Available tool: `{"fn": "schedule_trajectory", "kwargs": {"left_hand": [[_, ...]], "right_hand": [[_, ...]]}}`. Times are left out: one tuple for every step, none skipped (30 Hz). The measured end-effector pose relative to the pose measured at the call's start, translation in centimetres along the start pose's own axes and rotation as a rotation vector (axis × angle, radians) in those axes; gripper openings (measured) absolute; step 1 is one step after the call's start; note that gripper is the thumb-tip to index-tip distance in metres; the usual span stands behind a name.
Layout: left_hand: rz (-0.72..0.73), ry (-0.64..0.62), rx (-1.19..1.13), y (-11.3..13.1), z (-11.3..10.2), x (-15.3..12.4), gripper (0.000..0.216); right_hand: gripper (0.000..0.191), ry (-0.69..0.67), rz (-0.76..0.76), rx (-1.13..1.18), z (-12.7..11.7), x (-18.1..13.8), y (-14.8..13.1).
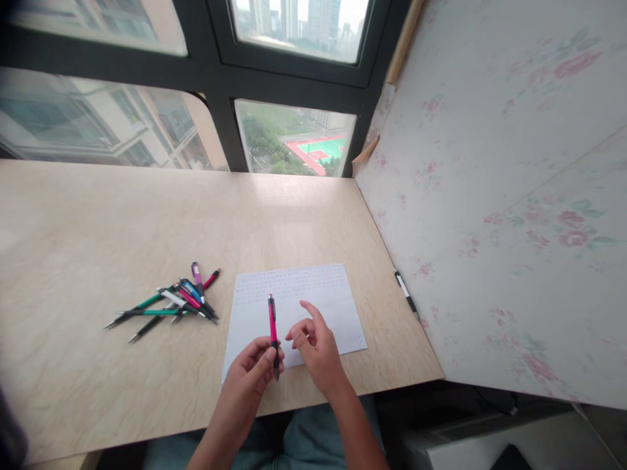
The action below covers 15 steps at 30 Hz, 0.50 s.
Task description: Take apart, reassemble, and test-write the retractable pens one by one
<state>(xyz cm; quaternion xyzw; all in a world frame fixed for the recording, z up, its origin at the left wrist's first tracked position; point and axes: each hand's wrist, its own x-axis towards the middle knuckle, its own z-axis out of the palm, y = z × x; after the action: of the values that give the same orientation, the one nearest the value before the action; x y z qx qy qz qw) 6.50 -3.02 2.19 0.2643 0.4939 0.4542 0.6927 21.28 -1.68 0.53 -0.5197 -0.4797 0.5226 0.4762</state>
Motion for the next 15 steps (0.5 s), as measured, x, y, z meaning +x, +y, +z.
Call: {"fn": "schedule_trajectory", "kwargs": {"left_hand": [[-0.014, 0.022, -0.042, -0.1, -0.1, 0.0, 0.030], [-0.024, 0.040, -0.072, -0.2, -0.1, 0.0, 0.031], [-0.029, 0.052, -0.087, -0.3, -0.2, 0.1, 0.032], [-0.025, 0.057, -0.089, -0.4, -0.3, 0.1, 0.032], [-0.015, 0.057, -0.078, -0.5, -0.3, 0.2, 0.032], [0.002, 0.052, -0.055, -0.6, -0.4, 0.3, 0.031], [0.023, 0.048, -0.021, -0.7, -0.4, 0.3, 0.030], [0.045, 0.044, 0.020, -0.8, -0.4, 0.3, 0.028], [0.067, 0.037, 0.065, -0.9, -0.5, 0.4, 0.027], [0.088, 0.027, 0.110, -0.9, -0.5, 0.4, 0.026], [0.111, 0.013, 0.157, -1.0, -0.5, 0.4, 0.025], [0.136, -0.006, 0.203, -1.1, -0.5, 0.4, 0.024], [0.165, -0.027, 0.250, -1.1, -0.5, 0.3, 0.023], [0.193, -0.048, 0.298, -1.1, -0.5, 0.3, 0.023], [0.218, -0.065, 0.346, -1.1, -0.5, 0.2, 0.022]], "right_hand": [[0.047, 0.003, 0.008, -0.011, -0.2, -0.1, 0.1], [0.044, 0.002, 0.014, -0.020, -0.3, -0.1, 0.2], [0.040, -0.003, 0.017, -0.029, -0.3, -0.2, 0.2], [0.036, -0.011, 0.020, -0.041, -0.4, -0.3, 0.1], [0.033, -0.019, 0.022, -0.055, -0.3, -0.3, 0.0], [0.031, -0.025, 0.024, -0.071, -0.3, -0.3, -0.2], [0.029, -0.029, 0.027, -0.088, -0.1, -0.4, -0.4], [0.028, -0.028, 0.029, -0.105, 0.0, -0.4, -0.6], [0.027, -0.021, 0.026, -0.122, 0.2, -0.4, -0.8], [0.026, -0.011, 0.018, -0.139, 0.4, -0.5, -1.0], [0.026, -0.002, 0.004, -0.155, 0.7, -0.5, -1.1], [0.024, 0.004, -0.014, -0.168, 0.9, -0.6, -1.2], [0.023, 0.006, -0.031, -0.176, 1.0, -0.6, -1.3], [0.023, 0.005, -0.041, -0.176, 1.2, -0.7, -1.3], [0.022, 0.005, -0.042, -0.166, 1.3, -0.8, -1.2]]}}
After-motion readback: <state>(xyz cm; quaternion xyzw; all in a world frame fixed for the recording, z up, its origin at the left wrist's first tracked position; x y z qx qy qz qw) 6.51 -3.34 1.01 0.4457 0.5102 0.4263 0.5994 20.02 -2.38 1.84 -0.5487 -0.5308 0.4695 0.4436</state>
